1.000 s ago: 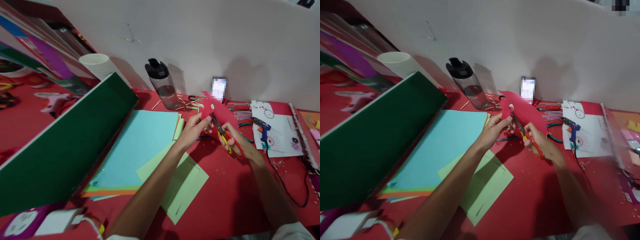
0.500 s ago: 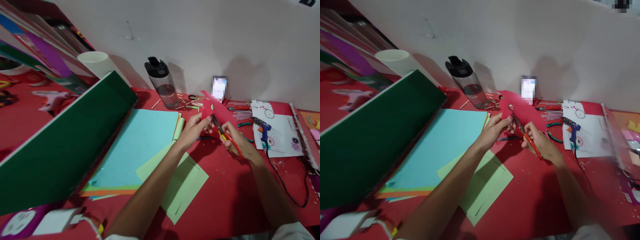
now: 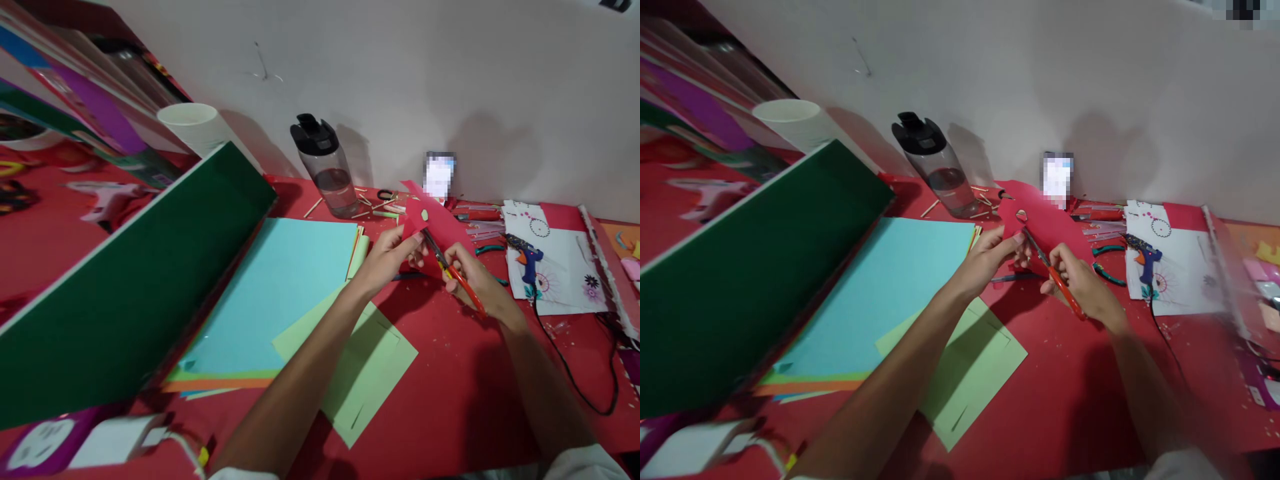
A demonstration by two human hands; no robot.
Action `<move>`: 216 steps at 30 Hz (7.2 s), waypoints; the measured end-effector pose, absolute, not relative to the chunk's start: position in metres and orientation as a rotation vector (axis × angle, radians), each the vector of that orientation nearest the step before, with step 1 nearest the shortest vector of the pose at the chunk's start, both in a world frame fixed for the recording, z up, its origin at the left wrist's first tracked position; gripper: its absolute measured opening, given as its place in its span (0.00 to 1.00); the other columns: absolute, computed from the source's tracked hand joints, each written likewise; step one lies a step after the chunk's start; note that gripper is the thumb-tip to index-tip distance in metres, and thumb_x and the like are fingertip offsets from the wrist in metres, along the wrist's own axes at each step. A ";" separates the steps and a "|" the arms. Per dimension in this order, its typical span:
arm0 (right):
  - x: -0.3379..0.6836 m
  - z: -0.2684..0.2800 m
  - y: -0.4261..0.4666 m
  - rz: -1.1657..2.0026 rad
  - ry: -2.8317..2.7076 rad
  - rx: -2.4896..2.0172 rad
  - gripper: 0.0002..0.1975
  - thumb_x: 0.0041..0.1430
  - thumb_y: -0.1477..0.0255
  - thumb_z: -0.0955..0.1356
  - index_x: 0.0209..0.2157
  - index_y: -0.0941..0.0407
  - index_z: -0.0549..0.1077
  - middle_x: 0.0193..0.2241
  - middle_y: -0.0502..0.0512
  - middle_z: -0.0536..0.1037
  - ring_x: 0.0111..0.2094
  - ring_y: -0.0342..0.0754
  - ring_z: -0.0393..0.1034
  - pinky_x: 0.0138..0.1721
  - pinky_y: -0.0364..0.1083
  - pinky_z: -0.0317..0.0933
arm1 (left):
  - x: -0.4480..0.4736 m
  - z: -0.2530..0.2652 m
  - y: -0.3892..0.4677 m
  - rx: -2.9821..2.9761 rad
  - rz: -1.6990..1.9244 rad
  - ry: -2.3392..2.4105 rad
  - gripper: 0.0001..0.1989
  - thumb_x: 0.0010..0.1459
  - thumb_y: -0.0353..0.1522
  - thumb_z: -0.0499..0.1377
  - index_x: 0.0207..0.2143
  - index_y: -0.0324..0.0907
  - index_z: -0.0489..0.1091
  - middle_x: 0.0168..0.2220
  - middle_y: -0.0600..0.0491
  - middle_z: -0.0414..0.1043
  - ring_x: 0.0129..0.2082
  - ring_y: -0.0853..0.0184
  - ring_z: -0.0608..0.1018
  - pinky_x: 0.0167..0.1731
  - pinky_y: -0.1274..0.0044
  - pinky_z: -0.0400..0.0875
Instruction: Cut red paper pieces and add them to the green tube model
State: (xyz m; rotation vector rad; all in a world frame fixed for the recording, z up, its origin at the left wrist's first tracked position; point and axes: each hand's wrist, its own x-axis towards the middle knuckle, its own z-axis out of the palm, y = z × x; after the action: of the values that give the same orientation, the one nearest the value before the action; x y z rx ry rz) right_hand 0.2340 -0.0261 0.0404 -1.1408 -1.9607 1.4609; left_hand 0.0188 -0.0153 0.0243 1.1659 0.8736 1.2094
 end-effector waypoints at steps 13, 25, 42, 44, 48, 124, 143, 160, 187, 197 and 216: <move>0.236 0.035 -0.024 1.453 -1.942 -1.106 0.21 0.62 0.55 0.72 0.39 0.49 0.58 0.27 0.42 0.67 0.24 0.42 0.60 0.27 0.42 0.54 | 0.017 0.024 -0.015 1.188 1.218 0.890 0.16 0.62 0.44 0.65 0.29 0.42 0.72 0.27 0.54 0.74 0.24 0.69 0.74 0.28 0.76 0.68; 0.245 0.038 -0.022 1.479 -2.005 -1.157 0.25 0.61 0.48 0.72 0.40 0.50 0.59 0.29 0.43 0.66 0.24 0.41 0.58 0.25 0.42 0.57 | 0.007 0.028 -0.013 1.405 1.107 0.942 0.22 0.65 0.47 0.62 0.26 0.43 0.63 0.23 0.57 0.65 0.23 0.71 0.70 0.27 0.77 0.67; 0.247 0.049 -0.022 1.547 -2.076 -1.292 0.19 0.62 0.61 0.73 0.40 0.49 0.58 0.29 0.44 0.72 0.24 0.43 0.64 0.22 0.41 0.59 | -0.005 0.027 -0.012 1.634 0.956 1.157 0.30 0.61 0.48 0.65 0.21 0.46 0.49 0.21 0.61 0.43 0.20 0.73 0.49 0.20 0.75 0.44; 0.247 0.047 -0.022 1.544 -2.055 -1.294 0.18 0.62 0.61 0.73 0.40 0.49 0.59 0.29 0.45 0.73 0.25 0.44 0.66 0.22 0.40 0.60 | -0.005 0.027 -0.012 1.640 0.936 1.180 0.30 0.61 0.47 0.65 0.21 0.46 0.49 0.20 0.61 0.43 0.19 0.73 0.49 0.20 0.75 0.44; 0.248 0.043 -0.020 1.580 -1.991 -1.308 0.17 0.62 0.62 0.73 0.41 0.49 0.61 0.29 0.45 0.75 0.25 0.44 0.67 0.21 0.40 0.61 | -0.003 0.028 -0.013 1.637 0.918 1.195 0.26 0.64 0.43 0.63 0.21 0.46 0.52 0.20 0.61 0.46 0.19 0.72 0.52 0.20 0.75 0.45; 0.251 0.032 -0.020 1.506 -2.036 -1.099 0.19 0.64 0.54 0.70 0.42 0.49 0.59 0.29 0.43 0.67 0.24 0.41 0.55 0.26 0.41 0.54 | 0.007 0.042 -0.019 1.416 1.100 0.960 0.23 0.63 0.49 0.63 0.24 0.43 0.63 0.22 0.58 0.61 0.23 0.71 0.66 0.26 0.78 0.63; 0.243 0.041 -0.023 1.513 -1.949 -1.156 0.19 0.62 0.57 0.73 0.39 0.50 0.60 0.28 0.42 0.67 0.22 0.39 0.58 0.24 0.40 0.53 | 0.007 0.039 -0.017 1.380 1.101 0.970 0.23 0.63 0.48 0.63 0.23 0.43 0.63 0.22 0.58 0.60 0.23 0.71 0.64 0.26 0.78 0.62; 0.241 0.033 -0.021 1.537 -1.870 -1.093 0.24 0.60 0.51 0.74 0.40 0.50 0.59 0.28 0.42 0.68 0.19 0.38 0.58 0.22 0.40 0.55 | 0.018 0.023 -0.013 1.256 1.287 0.885 0.24 0.63 0.52 0.63 0.28 0.42 0.68 0.23 0.59 0.63 0.22 0.73 0.66 0.24 0.78 0.62; 0.233 0.036 -0.023 1.519 -1.883 -1.182 0.27 0.59 0.48 0.73 0.38 0.50 0.57 0.23 0.39 0.63 0.20 0.40 0.51 0.24 0.40 0.48 | 0.001 0.033 -0.015 1.713 1.101 1.163 0.21 0.69 0.44 0.56 0.25 0.44 0.58 0.23 0.60 0.52 0.24 0.71 0.57 0.25 0.76 0.52; 0.237 0.027 -0.022 1.541 -1.928 -1.105 0.26 0.60 0.49 0.73 0.42 0.49 0.57 0.26 0.41 0.63 0.23 0.41 0.53 0.24 0.41 0.50 | -0.002 0.035 -0.014 1.736 1.080 1.130 0.22 0.69 0.44 0.56 0.25 0.44 0.57 0.23 0.59 0.51 0.23 0.70 0.56 0.24 0.76 0.51; 0.234 0.025 -0.017 1.556 -1.817 -1.176 0.28 0.55 0.52 0.77 0.39 0.49 0.58 0.20 0.36 0.61 0.18 0.38 0.50 0.20 0.38 0.45 | -0.004 0.037 -0.016 1.709 0.980 1.075 0.23 0.67 0.48 0.58 0.25 0.43 0.62 0.24 0.58 0.57 0.24 0.70 0.60 0.26 0.76 0.55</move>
State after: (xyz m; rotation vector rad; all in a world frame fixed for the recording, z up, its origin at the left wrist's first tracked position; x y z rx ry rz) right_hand 0.2341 -0.0173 0.0253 -1.1755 -1.8171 1.5558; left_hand -0.0038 -0.0155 0.0367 1.7086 1.0755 0.9799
